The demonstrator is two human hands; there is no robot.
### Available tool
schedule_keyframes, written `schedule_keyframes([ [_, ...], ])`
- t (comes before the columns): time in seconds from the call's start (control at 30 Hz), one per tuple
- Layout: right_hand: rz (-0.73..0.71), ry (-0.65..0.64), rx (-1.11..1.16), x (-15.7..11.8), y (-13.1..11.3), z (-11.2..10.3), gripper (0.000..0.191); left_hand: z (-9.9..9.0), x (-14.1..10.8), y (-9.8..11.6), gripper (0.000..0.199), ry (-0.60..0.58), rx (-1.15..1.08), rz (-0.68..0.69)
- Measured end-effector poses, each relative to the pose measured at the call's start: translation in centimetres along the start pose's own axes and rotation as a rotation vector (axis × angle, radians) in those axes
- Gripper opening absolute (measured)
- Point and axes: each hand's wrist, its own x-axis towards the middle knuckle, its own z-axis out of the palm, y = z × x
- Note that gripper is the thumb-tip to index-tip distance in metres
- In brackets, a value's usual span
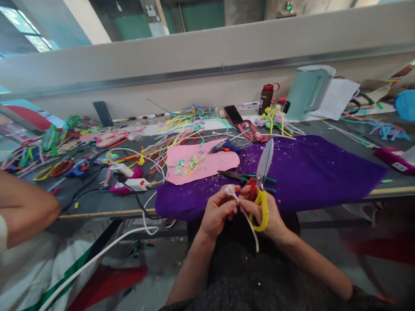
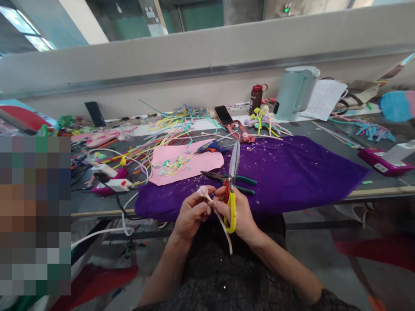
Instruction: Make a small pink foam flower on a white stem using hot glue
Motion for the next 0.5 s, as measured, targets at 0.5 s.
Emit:
schedule_keyframes([
  [0.5,-0.023,-0.009,-0.118,-0.34,0.83,-0.05,0.027,0.45,0.04,-0.06,0.024,0.122,-0.052,-0.012],
])
